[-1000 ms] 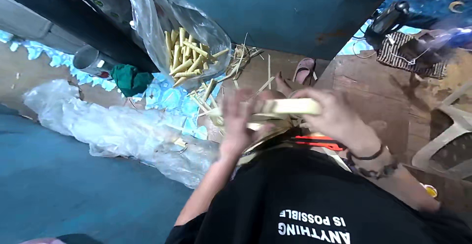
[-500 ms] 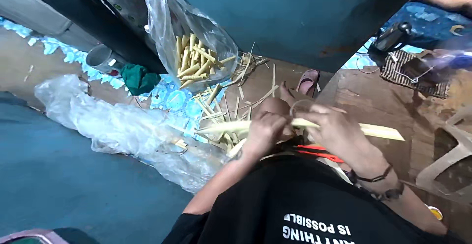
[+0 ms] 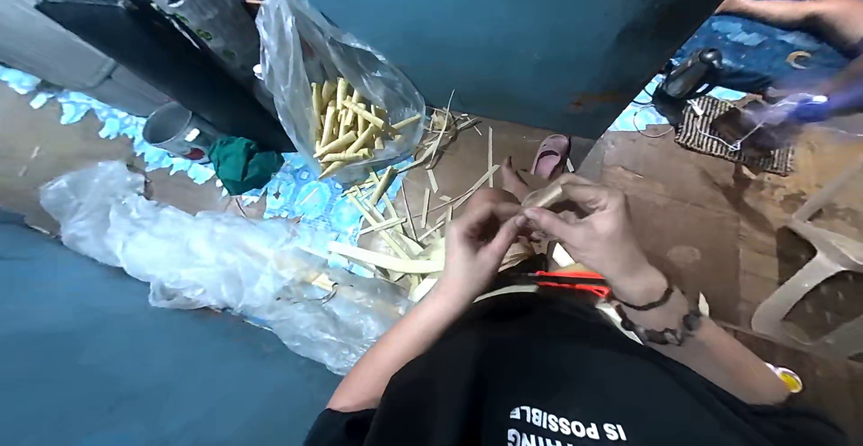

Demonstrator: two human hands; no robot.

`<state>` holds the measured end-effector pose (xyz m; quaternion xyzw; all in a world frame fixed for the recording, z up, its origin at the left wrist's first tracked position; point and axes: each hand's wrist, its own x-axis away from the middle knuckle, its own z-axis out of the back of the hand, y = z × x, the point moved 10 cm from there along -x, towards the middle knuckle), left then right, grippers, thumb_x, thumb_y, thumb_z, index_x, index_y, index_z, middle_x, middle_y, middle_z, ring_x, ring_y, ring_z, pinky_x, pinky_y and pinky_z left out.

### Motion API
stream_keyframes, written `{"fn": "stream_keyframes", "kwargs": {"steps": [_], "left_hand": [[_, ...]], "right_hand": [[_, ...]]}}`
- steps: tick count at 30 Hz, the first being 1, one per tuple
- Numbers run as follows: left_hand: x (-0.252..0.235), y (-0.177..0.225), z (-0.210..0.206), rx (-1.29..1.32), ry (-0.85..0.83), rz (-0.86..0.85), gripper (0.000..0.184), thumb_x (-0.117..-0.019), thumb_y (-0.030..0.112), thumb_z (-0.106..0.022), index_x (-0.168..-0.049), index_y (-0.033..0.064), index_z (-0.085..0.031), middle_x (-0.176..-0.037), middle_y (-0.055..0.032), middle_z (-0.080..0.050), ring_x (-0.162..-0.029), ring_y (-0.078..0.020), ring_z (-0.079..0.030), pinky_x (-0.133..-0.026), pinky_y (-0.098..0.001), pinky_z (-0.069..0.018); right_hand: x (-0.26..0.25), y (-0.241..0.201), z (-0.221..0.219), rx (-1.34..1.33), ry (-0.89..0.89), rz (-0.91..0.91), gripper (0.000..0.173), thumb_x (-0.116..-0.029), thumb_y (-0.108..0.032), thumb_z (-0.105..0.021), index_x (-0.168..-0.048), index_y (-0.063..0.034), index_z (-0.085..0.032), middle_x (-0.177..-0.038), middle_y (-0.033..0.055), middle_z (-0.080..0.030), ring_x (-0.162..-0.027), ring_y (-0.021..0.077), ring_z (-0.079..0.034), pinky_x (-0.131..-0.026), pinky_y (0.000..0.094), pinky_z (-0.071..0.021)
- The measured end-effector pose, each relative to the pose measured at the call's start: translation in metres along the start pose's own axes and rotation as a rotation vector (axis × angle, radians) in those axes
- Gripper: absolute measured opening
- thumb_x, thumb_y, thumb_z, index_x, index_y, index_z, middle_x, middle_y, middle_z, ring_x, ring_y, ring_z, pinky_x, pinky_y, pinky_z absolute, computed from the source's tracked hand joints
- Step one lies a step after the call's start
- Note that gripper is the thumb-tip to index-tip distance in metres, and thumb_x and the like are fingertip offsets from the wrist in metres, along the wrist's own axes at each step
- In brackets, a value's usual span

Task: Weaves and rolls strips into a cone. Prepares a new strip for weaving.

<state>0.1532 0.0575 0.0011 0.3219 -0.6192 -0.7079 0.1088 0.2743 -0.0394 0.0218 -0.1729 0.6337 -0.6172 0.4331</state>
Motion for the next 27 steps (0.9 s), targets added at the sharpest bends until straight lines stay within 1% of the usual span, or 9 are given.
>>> {"fn": "stream_keyframes", "kwargs": {"steps": [3, 7, 10, 13, 15, 18, 22, 25, 27], "left_hand": [[-0.002, -0.003, 0.000, 0.157, 0.040, 0.119, 0.008, -0.0980, 0.002, -0.063, -0.102, 0.0010, -0.069, -0.086, -0.0030, -0.074, -0.073, -0.0130, -0.072, -0.069, -0.0319, -0.0638], [0.007, -0.002, -0.008, 0.287, -0.035, 0.203, 0.021, -0.1014, 0.016, -0.058, -0.114, 0.0039, -0.070, -0.093, -0.0018, -0.074, -0.083, -0.0129, -0.073, -0.078, -0.0344, -0.0631], [0.008, 0.007, -0.010, 0.251, -0.041, 0.157, 0.018, -0.0946, 0.004, -0.066, -0.112, 0.0017, -0.070, -0.091, 0.0008, -0.075, -0.078, -0.0071, -0.072, -0.074, -0.0280, -0.0625], [0.006, 0.010, -0.005, 0.129, 0.002, 0.106, 0.013, -0.0937, -0.001, -0.066, -0.106, -0.0005, -0.070, -0.084, 0.0001, -0.074, -0.072, -0.0070, -0.071, -0.069, -0.0268, -0.0626], [0.004, 0.010, -0.003, 0.112, 0.026, 0.072, 0.011, -0.0904, -0.002, -0.070, -0.100, 0.0022, -0.070, -0.082, 0.0007, -0.074, -0.071, -0.0068, -0.071, -0.067, -0.0264, -0.0622], [0.005, 0.015, -0.005, 0.031, 0.010, 0.014, 0.008, -0.0905, 0.000, -0.072, -0.098, -0.0003, -0.069, -0.083, -0.0033, -0.075, -0.071, -0.0087, -0.072, -0.067, -0.0274, -0.0626], [0.004, 0.030, -0.008, -0.305, -0.051, -0.117, 0.012, -0.0953, 0.007, -0.066, -0.096, -0.0039, -0.069, -0.083, -0.0060, -0.072, -0.072, -0.0066, -0.070, -0.068, -0.0257, -0.0619], [0.001, 0.021, -0.002, -0.132, -0.009, -0.029, 0.007, -0.0981, 0.005, -0.064, -0.099, -0.0019, -0.067, -0.085, -0.0039, -0.071, -0.071, -0.0075, -0.069, -0.067, -0.0262, -0.0619], [-0.002, 0.008, 0.001, 0.025, 0.012, 0.075, 0.003, -0.0962, 0.005, -0.067, -0.093, 0.0039, -0.068, -0.079, 0.0007, -0.069, -0.065, -0.0049, -0.065, -0.062, -0.0231, -0.0585]], "right_hand": [[0.004, -0.005, 0.000, -0.170, 0.172, 0.122, 0.042, -0.0810, 0.003, -0.081, -0.121, -0.0027, -0.071, -0.102, 0.0023, -0.074, -0.079, 0.0088, -0.071, -0.073, 0.0264, -0.0637], [0.015, -0.034, 0.003, 0.038, 0.191, 0.439, 0.022, -0.0843, 0.004, -0.077, -0.101, -0.0097, -0.079, -0.101, 0.0000, -0.067, -0.092, 0.0051, -0.066, -0.082, 0.0214, -0.0595], [0.027, -0.045, -0.005, 0.227, 0.123, 0.602, 0.010, -0.0904, -0.002, -0.072, -0.097, -0.0081, -0.077, -0.107, 0.0066, -0.062, -0.100, 0.0073, -0.061, -0.089, 0.0204, -0.0542], [0.021, -0.038, -0.004, 0.102, 0.045, 0.450, 0.015, -0.0937, -0.010, -0.065, -0.103, -0.0034, -0.075, -0.108, 0.0044, -0.063, -0.096, 0.0049, -0.063, -0.082, 0.0200, -0.0569], [0.014, -0.030, -0.001, 0.067, 0.022, 0.335, 0.020, -0.0922, -0.016, -0.072, -0.107, -0.0022, -0.072, -0.104, 0.0027, -0.070, -0.095, 0.0076, -0.067, -0.084, 0.0263, -0.0596], [0.011, -0.027, 0.002, 0.184, 0.059, 0.281, 0.012, -0.0918, -0.013, -0.075, -0.094, -0.0011, -0.075, -0.091, 0.0030, -0.072, -0.086, 0.0063, -0.069, -0.078, 0.0240, -0.0601], [0.017, -0.025, 0.003, 0.194, 0.101, 0.297, 0.010, -0.0894, -0.008, -0.076, -0.093, 0.0008, -0.076, -0.091, 0.0040, -0.072, -0.086, 0.0052, -0.068, -0.079, 0.0207, -0.0589], [0.015, -0.015, -0.003, -0.056, 0.009, 0.136, 0.030, -0.0827, -0.003, -0.082, -0.111, -0.0004, -0.071, -0.105, 0.0031, -0.073, -0.090, 0.0089, -0.071, -0.082, 0.0264, -0.0629], [0.018, -0.020, -0.002, -0.052, 0.034, 0.178, 0.032, -0.0797, 0.001, -0.083, -0.110, -0.0003, -0.071, -0.104, 0.0038, -0.075, -0.088, 0.0096, -0.073, -0.080, 0.0270, -0.0639]]}}
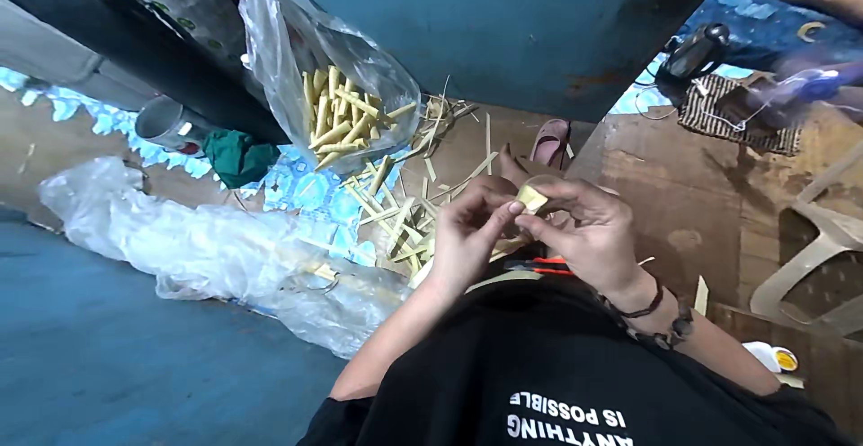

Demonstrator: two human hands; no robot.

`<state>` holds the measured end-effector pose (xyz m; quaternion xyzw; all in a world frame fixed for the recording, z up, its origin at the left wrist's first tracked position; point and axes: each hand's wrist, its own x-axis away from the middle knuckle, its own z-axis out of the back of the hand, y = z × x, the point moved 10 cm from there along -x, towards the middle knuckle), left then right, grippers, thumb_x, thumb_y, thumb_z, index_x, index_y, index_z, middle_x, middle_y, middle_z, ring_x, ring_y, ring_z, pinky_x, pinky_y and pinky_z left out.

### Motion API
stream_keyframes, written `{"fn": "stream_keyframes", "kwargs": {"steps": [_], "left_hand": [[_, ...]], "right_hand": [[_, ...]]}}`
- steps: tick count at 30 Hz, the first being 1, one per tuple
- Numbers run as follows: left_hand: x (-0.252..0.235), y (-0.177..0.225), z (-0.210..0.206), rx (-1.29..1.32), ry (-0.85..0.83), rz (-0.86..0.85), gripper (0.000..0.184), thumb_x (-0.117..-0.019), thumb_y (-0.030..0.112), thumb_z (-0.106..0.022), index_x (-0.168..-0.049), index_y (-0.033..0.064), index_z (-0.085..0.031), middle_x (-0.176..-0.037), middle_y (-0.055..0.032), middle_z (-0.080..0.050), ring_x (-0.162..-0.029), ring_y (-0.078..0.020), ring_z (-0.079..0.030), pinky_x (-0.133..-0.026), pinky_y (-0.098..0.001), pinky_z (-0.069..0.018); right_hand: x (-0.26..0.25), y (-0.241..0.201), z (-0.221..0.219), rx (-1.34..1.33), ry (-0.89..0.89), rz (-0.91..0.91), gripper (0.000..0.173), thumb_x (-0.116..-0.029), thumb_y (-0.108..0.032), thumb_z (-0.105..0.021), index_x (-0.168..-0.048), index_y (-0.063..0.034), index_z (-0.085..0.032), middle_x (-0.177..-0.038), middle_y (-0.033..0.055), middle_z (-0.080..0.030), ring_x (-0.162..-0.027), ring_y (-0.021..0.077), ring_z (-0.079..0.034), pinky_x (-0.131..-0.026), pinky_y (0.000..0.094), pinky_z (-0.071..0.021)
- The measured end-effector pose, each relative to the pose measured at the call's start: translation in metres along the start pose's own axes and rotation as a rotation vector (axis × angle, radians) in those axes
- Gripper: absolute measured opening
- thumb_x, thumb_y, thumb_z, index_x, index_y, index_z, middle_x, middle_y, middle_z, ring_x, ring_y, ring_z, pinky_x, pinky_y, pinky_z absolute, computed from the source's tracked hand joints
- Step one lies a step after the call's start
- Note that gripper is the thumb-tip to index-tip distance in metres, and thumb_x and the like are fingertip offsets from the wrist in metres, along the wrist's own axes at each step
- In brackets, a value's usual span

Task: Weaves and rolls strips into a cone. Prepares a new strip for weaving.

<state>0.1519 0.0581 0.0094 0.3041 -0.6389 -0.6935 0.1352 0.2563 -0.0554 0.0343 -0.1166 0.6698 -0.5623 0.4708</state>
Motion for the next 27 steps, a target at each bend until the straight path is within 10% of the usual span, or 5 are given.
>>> {"fn": "stream_keyframes", "kwargs": {"steps": [8, 15, 19, 22, 27], "left_hand": [[0.006, -0.015, -0.008, 0.200, -0.067, 0.217, 0.012, -0.0903, 0.002, -0.073, -0.102, 0.0015, -0.073, -0.081, -0.0022, -0.074, -0.068, -0.0060, -0.069, -0.067, -0.0245, -0.0604], [0.002, -0.011, -0.003, 0.005, -0.048, 0.059, 0.002, -0.0924, 0.002, -0.069, -0.094, 0.0014, -0.070, -0.076, -0.0014, -0.070, -0.064, -0.0076, -0.067, -0.063, -0.0262, -0.0598], [0.000, -0.020, -0.002, 0.006, -0.057, 0.093, 0.005, -0.0908, 0.002, -0.073, -0.095, 0.0015, -0.072, -0.078, -0.0012, -0.071, -0.065, -0.0066, -0.066, -0.063, -0.0244, -0.0590], [-0.002, -0.019, 0.000, 0.025, -0.019, 0.079, 0.018, -0.0916, 0.000, -0.071, -0.109, 0.0003, -0.070, -0.091, -0.0033, -0.071, -0.070, -0.0074, -0.066, -0.064, -0.0240, -0.0595], [0.008, -0.010, -0.014, -0.598, 0.004, -0.347, 0.013, -0.0933, -0.002, -0.066, -0.103, -0.0018, -0.074, -0.088, -0.0121, -0.063, -0.080, -0.0165, -0.064, -0.072, -0.0275, -0.0562]], "right_hand": [[0.014, -0.026, 0.003, 0.402, 0.070, 0.507, 0.011, -0.0885, 0.000, -0.074, -0.098, -0.0042, -0.077, -0.102, 0.0094, -0.065, -0.100, 0.0115, -0.064, -0.088, 0.0219, -0.0553], [-0.005, 0.031, 0.004, -0.019, -0.092, -0.214, 0.010, -0.0962, -0.011, -0.069, -0.104, -0.0042, -0.072, -0.092, -0.0022, -0.072, -0.077, 0.0022, -0.067, -0.070, 0.0195, -0.0596], [-0.003, 0.016, 0.005, 0.284, -0.058, -0.026, 0.014, -0.0981, -0.012, -0.066, -0.096, -0.0008, -0.073, -0.089, 0.0014, -0.069, -0.082, 0.0017, -0.065, -0.075, 0.0183, -0.0565], [0.002, 0.042, 0.001, -0.097, -0.052, -0.273, 0.009, -0.0984, -0.004, -0.064, -0.106, -0.0025, -0.069, -0.094, 0.0014, -0.072, -0.078, 0.0054, -0.070, -0.072, 0.0223, -0.0623], [0.021, 0.085, -0.005, -0.194, 0.037, -0.673, 0.011, -0.1036, -0.007, -0.057, -0.104, -0.0035, -0.068, -0.085, 0.0036, -0.072, -0.071, 0.0106, -0.071, -0.069, 0.0274, -0.0627]]}}
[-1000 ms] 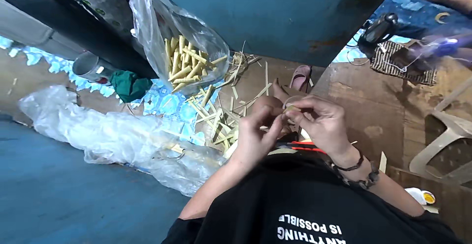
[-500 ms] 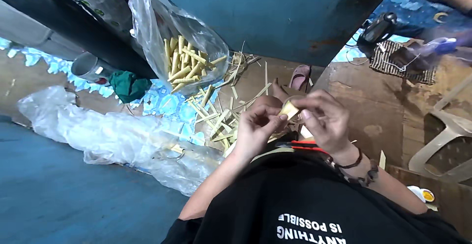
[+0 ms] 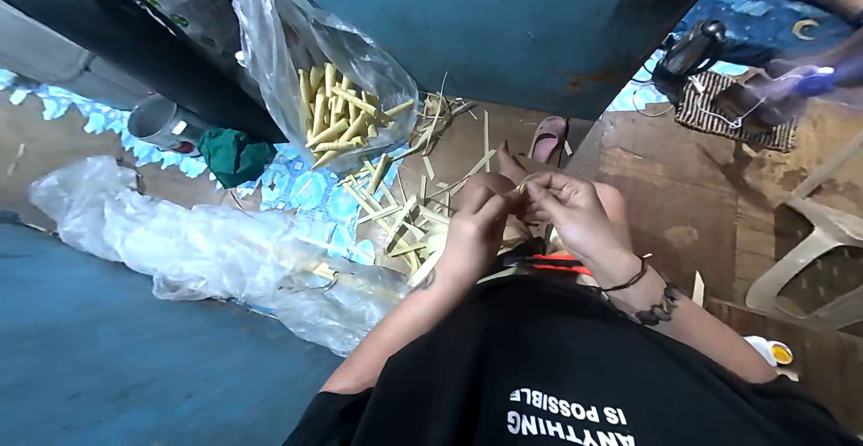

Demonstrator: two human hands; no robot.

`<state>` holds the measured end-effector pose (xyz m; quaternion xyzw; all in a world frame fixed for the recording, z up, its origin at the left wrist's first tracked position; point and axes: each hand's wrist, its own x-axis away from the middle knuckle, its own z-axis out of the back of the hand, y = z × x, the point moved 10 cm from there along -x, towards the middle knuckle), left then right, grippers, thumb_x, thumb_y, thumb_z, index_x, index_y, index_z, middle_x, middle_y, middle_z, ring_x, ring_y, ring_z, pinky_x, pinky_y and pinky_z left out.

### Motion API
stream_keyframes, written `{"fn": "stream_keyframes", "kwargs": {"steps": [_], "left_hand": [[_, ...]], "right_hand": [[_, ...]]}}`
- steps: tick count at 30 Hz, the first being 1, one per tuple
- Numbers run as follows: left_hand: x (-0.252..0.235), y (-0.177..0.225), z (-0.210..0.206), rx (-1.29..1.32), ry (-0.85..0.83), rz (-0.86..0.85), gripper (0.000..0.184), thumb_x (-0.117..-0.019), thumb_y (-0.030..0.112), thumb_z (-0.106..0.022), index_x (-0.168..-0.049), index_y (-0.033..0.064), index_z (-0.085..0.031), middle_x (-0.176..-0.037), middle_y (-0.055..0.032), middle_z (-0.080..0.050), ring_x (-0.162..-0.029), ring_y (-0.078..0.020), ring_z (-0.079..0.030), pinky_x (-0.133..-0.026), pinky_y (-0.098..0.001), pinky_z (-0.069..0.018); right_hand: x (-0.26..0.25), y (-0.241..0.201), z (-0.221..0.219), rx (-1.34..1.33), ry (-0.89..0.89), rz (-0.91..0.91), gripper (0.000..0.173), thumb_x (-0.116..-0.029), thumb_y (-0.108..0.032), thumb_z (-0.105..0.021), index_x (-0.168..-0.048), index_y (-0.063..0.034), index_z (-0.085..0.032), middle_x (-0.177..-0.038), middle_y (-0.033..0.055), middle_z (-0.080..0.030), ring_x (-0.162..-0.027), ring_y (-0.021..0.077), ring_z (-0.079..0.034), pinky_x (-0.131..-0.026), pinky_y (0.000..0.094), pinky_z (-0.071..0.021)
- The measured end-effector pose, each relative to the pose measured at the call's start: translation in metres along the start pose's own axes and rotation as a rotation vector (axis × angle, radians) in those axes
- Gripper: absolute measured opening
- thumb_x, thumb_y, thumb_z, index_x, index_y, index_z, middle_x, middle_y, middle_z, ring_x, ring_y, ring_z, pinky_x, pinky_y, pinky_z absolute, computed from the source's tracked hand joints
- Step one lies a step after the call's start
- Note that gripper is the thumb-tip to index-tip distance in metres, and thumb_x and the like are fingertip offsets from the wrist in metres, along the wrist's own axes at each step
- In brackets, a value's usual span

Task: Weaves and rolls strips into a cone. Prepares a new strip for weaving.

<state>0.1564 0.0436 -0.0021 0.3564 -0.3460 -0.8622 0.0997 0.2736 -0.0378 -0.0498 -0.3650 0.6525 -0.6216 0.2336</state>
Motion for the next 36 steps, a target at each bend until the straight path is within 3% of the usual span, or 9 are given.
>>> {"fn": "stream_keyframes", "kwargs": {"steps": [5, 11, 14, 18, 20, 23, 30, 33, 36], "left_hand": [[0.013, -0.005, -0.017, 0.022, -0.108, 0.008, 0.029, -0.0981, 0.001, -0.062, -0.125, 0.0016, -0.071, -0.117, -0.0177, -0.069, -0.099, -0.0213, -0.071, -0.085, -0.0348, -0.0608], [0.005, -0.041, -0.007, 0.637, 0.018, 0.583, 0.010, -0.0988, 0.008, -0.066, -0.092, 0.0007, -0.068, -0.075, -0.0049, -0.070, -0.063, -0.0135, -0.070, -0.061, -0.0328, -0.0636], [0.004, -0.029, 0.000, 0.694, -0.005, 0.557, 0.016, -0.1019, 0.012, -0.058, -0.101, 0.0039, -0.072, -0.080, 0.0010, -0.069, -0.068, -0.0057, -0.064, -0.064, -0.0256, -0.0566], [0.001, -0.014, -0.001, 0.793, -0.166, 0.508, 0.033, -0.0947, -0.001, -0.064, -0.128, -0.0014, -0.065, -0.096, -0.0038, -0.075, -0.078, -0.0078, -0.071, -0.075, -0.0270, -0.0614], [-0.002, -0.012, 0.003, 0.670, -0.138, 0.406, 0.022, -0.0951, 0.000, -0.066, -0.117, -0.0036, -0.068, -0.087, -0.0035, -0.074, -0.072, -0.0081, -0.070, -0.069, -0.0273, -0.0620], [-0.005, -0.016, 0.016, 0.494, 0.069, 0.332, 0.007, -0.0908, 0.004, -0.074, -0.090, 0.0027, -0.067, -0.072, 0.0014, -0.068, -0.059, -0.0033, -0.063, -0.056, -0.0213, -0.0559], [0.010, 0.001, -0.026, 1.388, -0.286, 0.708, 0.015, -0.0966, 0.035, -0.070, -0.103, 0.0234, -0.076, -0.089, 0.0034, -0.075, -0.078, -0.0025, -0.070, -0.074, -0.0203, -0.0585], [0.003, -0.002, -0.026, 1.248, -0.329, 0.631, 0.018, -0.0935, 0.042, -0.072, -0.100, 0.0253, -0.073, -0.089, 0.0102, -0.072, -0.080, 0.0018, -0.066, -0.073, -0.0179, -0.0548], [-0.018, -0.001, 0.005, 0.893, -0.186, 0.343, 0.018, -0.0846, 0.017, -0.082, -0.095, 0.0163, -0.068, -0.091, 0.0068, -0.069, -0.079, -0.0013, -0.066, -0.073, -0.0206, -0.0580]], "right_hand": [[0.001, -0.012, 0.010, 0.040, 0.070, 0.112, 0.008, -0.0960, -0.006, -0.070, -0.104, -0.0043, -0.069, -0.089, 0.0028, -0.073, -0.072, 0.0115, -0.072, -0.069, 0.0289, -0.0644], [0.042, -0.072, -0.017, 0.601, 0.132, 0.948, 0.010, -0.0931, 0.000, -0.069, -0.101, 0.0060, -0.073, -0.097, 0.0136, -0.075, -0.087, 0.0131, -0.074, -0.079, 0.0254, -0.0619], [0.063, -0.072, -0.033, 0.788, 0.027, 1.262, 0.014, -0.0938, 0.001, -0.067, -0.105, 0.0029, -0.074, -0.109, 0.0192, -0.074, -0.110, 0.0258, -0.071, -0.098, 0.0350, -0.0578], [0.042, -0.074, -0.014, 0.520, -0.042, 1.015, 0.017, -0.0995, -0.012, -0.067, -0.109, 0.0000, -0.074, -0.118, 0.0126, -0.072, -0.111, 0.0147, -0.069, -0.096, 0.0292, -0.0581], [0.031, -0.074, -0.006, 0.483, 0.034, 0.848, 0.024, -0.0976, -0.010, -0.068, -0.116, 0.0046, -0.072, -0.111, 0.0119, -0.074, -0.101, 0.0128, -0.072, -0.090, 0.0290, -0.0608], [0.053, -0.089, -0.012, 0.630, 0.175, 1.062, 0.017, -0.0948, -0.008, -0.072, -0.107, 0.0040, -0.074, -0.100, 0.0133, -0.076, -0.093, 0.0143, -0.073, -0.085, 0.0277, -0.0612], [0.085, -0.093, -0.029, 0.531, -0.008, 1.279, 0.015, -0.0963, -0.007, -0.070, -0.111, -0.0063, -0.071, -0.132, 0.0089, -0.064, -0.131, 0.0199, -0.059, -0.109, 0.0369, -0.0531], [0.074, -0.101, -0.025, 0.408, 0.003, 1.176, 0.008, -0.0916, -0.008, -0.073, -0.100, -0.0073, -0.073, -0.126, 0.0075, -0.065, -0.122, 0.0174, -0.062, -0.102, 0.0345, -0.0558], [0.067, -0.110, -0.011, 0.331, 0.064, 1.047, 0.014, -0.0869, -0.018, -0.079, -0.095, -0.0107, -0.071, -0.114, 0.0003, -0.063, -0.107, 0.0086, -0.062, -0.091, 0.0251, -0.0563]]}}
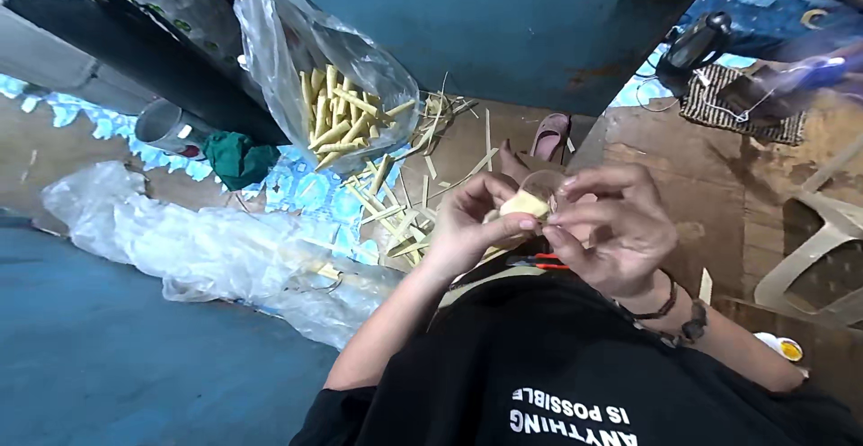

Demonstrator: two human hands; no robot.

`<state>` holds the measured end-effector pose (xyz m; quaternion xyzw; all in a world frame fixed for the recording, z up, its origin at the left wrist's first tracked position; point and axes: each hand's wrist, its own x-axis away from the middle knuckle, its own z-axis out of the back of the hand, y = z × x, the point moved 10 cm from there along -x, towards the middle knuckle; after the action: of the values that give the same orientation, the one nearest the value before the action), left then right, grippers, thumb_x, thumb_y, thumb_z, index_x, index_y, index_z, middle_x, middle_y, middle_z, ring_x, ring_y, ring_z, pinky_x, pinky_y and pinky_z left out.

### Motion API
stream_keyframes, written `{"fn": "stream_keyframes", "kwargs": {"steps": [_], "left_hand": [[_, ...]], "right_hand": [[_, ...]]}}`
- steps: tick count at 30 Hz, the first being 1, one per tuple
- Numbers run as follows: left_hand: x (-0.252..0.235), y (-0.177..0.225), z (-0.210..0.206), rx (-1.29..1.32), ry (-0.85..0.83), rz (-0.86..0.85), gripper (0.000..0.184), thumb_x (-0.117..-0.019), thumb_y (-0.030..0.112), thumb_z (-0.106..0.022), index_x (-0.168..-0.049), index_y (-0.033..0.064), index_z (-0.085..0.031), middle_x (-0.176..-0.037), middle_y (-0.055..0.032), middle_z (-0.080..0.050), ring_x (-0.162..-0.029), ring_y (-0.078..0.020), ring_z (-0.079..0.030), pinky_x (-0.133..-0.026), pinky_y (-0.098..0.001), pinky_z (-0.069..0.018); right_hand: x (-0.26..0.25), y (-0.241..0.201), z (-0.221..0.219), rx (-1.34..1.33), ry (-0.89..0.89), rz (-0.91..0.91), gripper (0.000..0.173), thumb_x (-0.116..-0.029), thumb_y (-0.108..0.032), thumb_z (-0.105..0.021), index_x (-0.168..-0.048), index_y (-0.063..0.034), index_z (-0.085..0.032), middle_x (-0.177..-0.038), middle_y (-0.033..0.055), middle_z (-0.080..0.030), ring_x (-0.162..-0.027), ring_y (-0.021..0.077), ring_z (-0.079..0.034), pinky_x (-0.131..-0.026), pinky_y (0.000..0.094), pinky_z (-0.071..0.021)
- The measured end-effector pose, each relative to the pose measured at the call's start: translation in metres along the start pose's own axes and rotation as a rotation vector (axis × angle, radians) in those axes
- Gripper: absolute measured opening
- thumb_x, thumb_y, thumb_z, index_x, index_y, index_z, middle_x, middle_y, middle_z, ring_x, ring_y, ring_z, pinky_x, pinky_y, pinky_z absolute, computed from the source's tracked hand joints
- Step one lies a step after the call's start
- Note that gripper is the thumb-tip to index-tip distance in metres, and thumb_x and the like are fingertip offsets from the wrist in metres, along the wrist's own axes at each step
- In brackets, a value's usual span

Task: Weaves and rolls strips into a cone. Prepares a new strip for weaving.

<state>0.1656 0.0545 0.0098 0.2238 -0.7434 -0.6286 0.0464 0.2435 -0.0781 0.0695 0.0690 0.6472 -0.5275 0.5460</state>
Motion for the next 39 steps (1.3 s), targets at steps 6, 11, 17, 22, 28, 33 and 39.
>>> {"fn": "stream_keyframes", "kwargs": {"steps": [6, 11, 17, 22, 28, 33, 39], "left_hand": [[0.008, 0.043, -0.012, -0.471, -0.026, -0.244, 0.019, -0.0908, 0.003, -0.074, -0.108, -0.0022, -0.069, -0.104, -0.0046, -0.071, -0.094, -0.0081, -0.069, -0.084, -0.0277, -0.0602], [0.004, 0.030, -0.005, -0.611, -0.029, -0.072, 0.021, -0.0903, 0.016, -0.078, -0.105, 0.0032, -0.068, -0.101, -0.0031, -0.063, -0.082, -0.0066, -0.063, -0.069, -0.0205, -0.0575], [0.006, 0.021, -0.004, -0.590, -0.052, -0.030, 0.018, -0.0892, 0.004, -0.077, -0.106, 0.0019, -0.071, -0.102, -0.0058, -0.064, -0.086, -0.0085, -0.067, -0.071, -0.0225, -0.0615], [0.007, 0.010, -0.004, -0.664, -0.054, 0.019, 0.024, -0.0894, 0.013, -0.079, -0.108, 0.0023, -0.067, -0.104, -0.0068, -0.062, -0.086, -0.0097, -0.065, -0.069, -0.0240, -0.0598], [0.007, 0.009, -0.005, -0.633, -0.018, -0.027, 0.014, -0.0872, 0.011, -0.081, -0.092, 0.0022, -0.071, -0.097, -0.0051, -0.060, -0.084, -0.0069, -0.062, -0.070, -0.0202, -0.0568], [0.010, 0.007, 0.005, -0.653, 0.034, 0.000, 0.027, -0.0823, 0.009, -0.085, -0.104, 0.0003, -0.069, -0.112, -0.0103, -0.059, -0.091, -0.0105, -0.066, -0.074, -0.0250, -0.0625], [0.013, -0.001, 0.010, -0.554, -0.012, 0.022, 0.013, -0.0875, 0.007, -0.079, -0.092, 0.0015, -0.069, -0.081, -0.0023, -0.068, -0.068, -0.0054, -0.064, -0.064, -0.0228, -0.0573]], "right_hand": [[0.012, 0.064, -0.018, -0.601, -0.066, -0.739, 0.014, -0.0998, -0.008, -0.063, -0.111, -0.0164, -0.062, -0.095, -0.0020, -0.067, -0.075, 0.0050, -0.067, -0.064, 0.0211, -0.0605], [0.044, 0.070, -0.047, -0.731, -0.375, -0.947, 0.031, -0.1085, -0.031, -0.049, -0.100, -0.0112, -0.071, -0.090, 0.0018, -0.075, -0.079, 0.0117, -0.074, -0.073, 0.0290, -0.0637], [0.044, 0.083, -0.031, -0.683, -0.239, -1.043, 0.015, -0.1067, -0.011, -0.049, -0.116, -0.0102, -0.060, -0.089, 0.0053, -0.071, -0.064, 0.0105, -0.069, -0.058, 0.0237, -0.0611], [0.049, 0.075, -0.038, -0.511, -0.455, -0.867, 0.027, -0.1079, -0.030, -0.048, -0.106, -0.0101, -0.067, -0.090, -0.0001, -0.069, -0.079, 0.0092, -0.069, -0.072, 0.0264, -0.0613], [0.052, 0.081, -0.036, -0.531, -0.284, -0.969, 0.017, -0.1078, -0.016, -0.047, -0.119, -0.0106, -0.059, -0.089, 0.0039, -0.070, -0.065, 0.0088, -0.068, -0.059, 0.0224, -0.0594], [0.059, 0.078, -0.039, -0.413, -0.369, -0.916, 0.029, -0.1090, -0.027, -0.044, -0.108, -0.0089, -0.067, -0.084, -0.0029, -0.069, -0.073, 0.0048, -0.068, -0.070, 0.0227, -0.0596], [0.047, 0.068, -0.035, -0.245, -0.362, -0.758, 0.028, -0.1027, -0.016, -0.055, -0.128, -0.0073, -0.062, -0.098, -0.0001, -0.069, -0.077, 0.0037, -0.065, -0.067, 0.0194, -0.0567]]}}
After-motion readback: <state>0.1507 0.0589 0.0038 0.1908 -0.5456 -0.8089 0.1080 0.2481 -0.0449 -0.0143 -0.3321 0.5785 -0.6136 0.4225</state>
